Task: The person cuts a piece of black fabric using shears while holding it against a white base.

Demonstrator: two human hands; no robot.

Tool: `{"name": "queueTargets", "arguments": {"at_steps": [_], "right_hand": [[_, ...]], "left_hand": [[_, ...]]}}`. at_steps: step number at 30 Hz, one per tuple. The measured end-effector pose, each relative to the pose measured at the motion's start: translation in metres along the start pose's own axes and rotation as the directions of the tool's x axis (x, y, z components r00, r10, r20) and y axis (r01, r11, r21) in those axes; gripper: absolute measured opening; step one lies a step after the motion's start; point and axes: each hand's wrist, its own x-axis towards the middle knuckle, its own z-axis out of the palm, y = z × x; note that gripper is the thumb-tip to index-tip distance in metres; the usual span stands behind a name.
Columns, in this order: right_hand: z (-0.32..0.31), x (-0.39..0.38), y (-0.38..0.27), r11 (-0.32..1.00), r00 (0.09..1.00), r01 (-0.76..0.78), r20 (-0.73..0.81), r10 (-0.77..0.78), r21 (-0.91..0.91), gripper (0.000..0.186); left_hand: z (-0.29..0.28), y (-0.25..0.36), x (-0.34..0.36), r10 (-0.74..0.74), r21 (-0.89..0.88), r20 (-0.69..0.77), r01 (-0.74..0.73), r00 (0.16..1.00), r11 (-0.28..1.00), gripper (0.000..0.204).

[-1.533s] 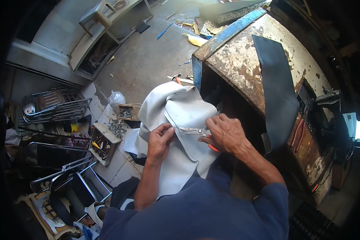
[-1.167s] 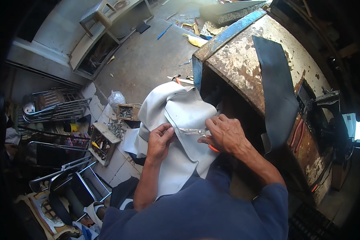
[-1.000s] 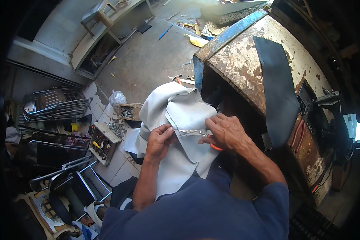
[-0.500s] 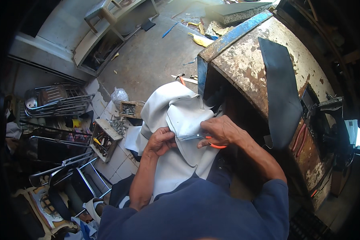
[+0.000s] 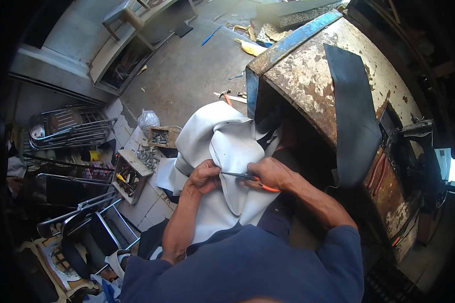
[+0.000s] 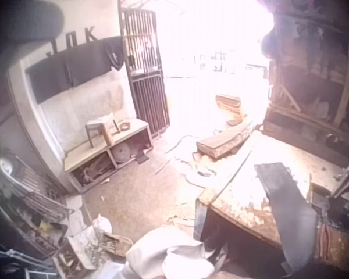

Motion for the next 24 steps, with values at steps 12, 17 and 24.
{"name": "queueTargets", "arguments": {"at_steps": [12,17,24], "right_hand": [[0.016,-0.008,-0.024,0.971,0.953,-0.192,-0.211,0.219,0.14,0.048],[-0.035,-0.036,-0.03,0.955,0.938,-0.228,-0.307,0.162,-0.191,0.052],[-0.075,-0.086,-0.052,0.887,0.892,-0.367,-0.378,0.249,-0.28,0.043]], "left_hand": [[0.037,-0.002,-0.009,0.135,0.024,-0.093,-0.133,0.987,0.991,0.039],[0.071,-0.016,0.004,0.301,0.329,-0.248,-0.212,0.921,0.92,0.027],[0.083,-0.01,0.023,0.288,0.167,-0.397,-0.241,0.872,0.956,0.019]]}}
